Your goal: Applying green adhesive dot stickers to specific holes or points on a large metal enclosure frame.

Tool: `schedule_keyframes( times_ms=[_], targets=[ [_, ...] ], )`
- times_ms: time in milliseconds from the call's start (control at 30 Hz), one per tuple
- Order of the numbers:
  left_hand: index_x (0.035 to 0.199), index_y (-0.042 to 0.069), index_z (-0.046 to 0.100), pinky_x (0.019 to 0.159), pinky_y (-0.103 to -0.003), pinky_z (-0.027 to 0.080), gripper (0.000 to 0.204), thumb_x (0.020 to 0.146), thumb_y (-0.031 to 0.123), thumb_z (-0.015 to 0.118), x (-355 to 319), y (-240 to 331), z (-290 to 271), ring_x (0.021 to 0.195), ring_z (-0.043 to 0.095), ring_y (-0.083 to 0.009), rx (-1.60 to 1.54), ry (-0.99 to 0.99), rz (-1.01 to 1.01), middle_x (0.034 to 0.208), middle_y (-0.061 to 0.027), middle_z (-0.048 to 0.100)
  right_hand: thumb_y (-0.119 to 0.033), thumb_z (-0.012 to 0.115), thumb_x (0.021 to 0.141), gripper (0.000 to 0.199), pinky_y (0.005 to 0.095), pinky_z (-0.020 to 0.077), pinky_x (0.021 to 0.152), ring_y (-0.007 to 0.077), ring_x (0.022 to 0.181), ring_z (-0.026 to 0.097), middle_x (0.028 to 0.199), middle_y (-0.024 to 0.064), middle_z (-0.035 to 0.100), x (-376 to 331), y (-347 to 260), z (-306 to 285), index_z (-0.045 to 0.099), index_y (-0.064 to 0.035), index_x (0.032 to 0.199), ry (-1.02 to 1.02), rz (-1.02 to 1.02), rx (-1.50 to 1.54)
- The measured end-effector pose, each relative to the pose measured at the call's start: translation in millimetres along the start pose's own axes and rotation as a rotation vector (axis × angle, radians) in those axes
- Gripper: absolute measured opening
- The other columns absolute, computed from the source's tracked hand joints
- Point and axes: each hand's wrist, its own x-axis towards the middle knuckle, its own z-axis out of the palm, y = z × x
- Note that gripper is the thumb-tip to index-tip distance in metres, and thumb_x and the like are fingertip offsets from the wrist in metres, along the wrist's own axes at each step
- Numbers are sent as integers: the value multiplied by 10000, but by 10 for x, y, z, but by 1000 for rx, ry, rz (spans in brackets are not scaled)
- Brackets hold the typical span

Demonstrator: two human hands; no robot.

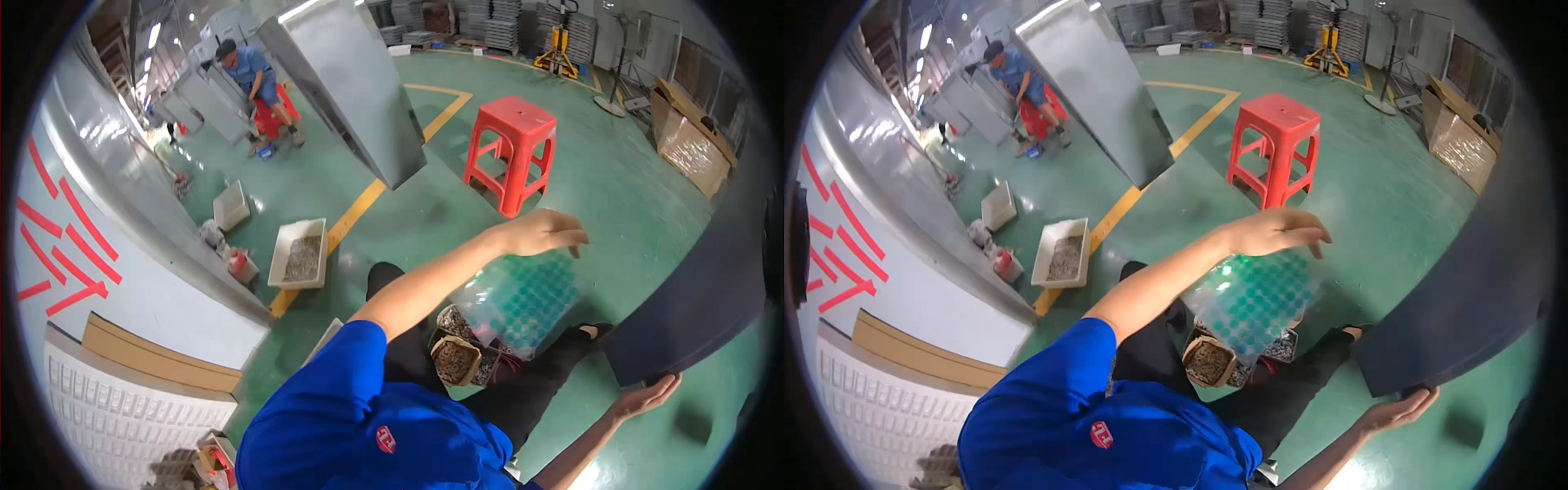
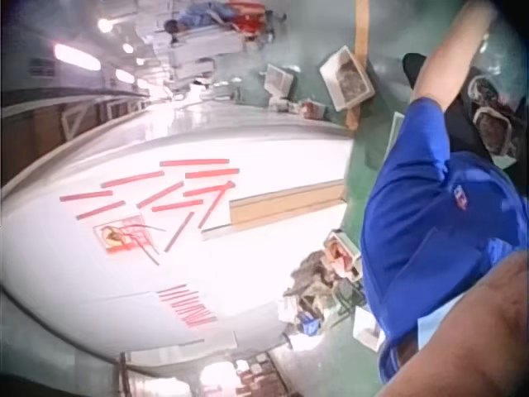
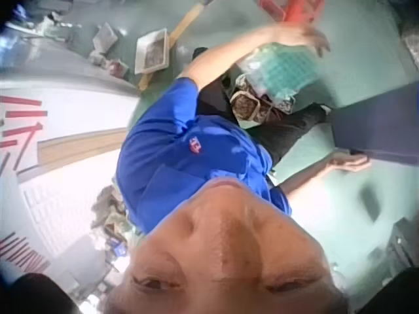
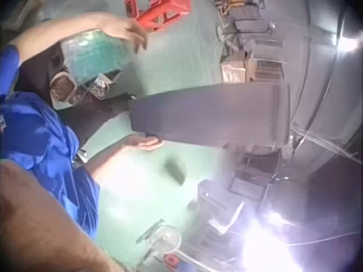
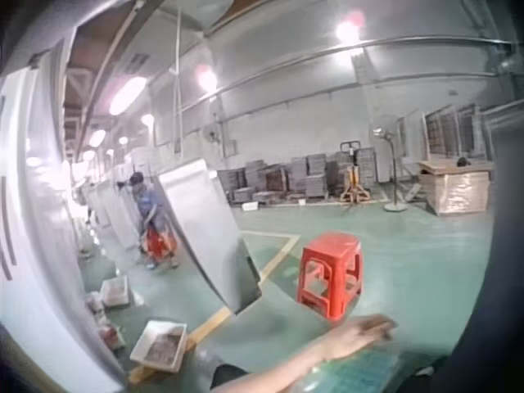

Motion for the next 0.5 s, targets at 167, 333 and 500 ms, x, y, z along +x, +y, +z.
schedule_keyframes(
  times_ms=[167,333,500],
  targets=[
    [1029,-17,627,830,-293,474,245,918,193,569,-1230,-525,-483,912,632,-168,-157,448,-293,949,-104,680,-322,346,994,461,394,423,838,307,923,535,1062,211,567,535,488,-480,542,79,1108,235,-216,-268],
    [1023,-14,628,837,-277,463,237,843,139,646,-2117,-831,-1078,930,616,-157,-162,915,-365,943,-98,673,-347,318,1002,473,404,456,805,319,907,575,1047,191,601,1036,943,-1097,586,34,1086,358,-298,-422],
    [1082,-38,597,827,-319,480,469,744,256,739,-2241,-1004,-1599,955,624,-228,296,1245,-424,1017,-149,652,-266,405,956,356,358,475,730,267,844,595,969,146,613,1225,875,-1326,622,2,1043,479,-534,-599]
  ],
)
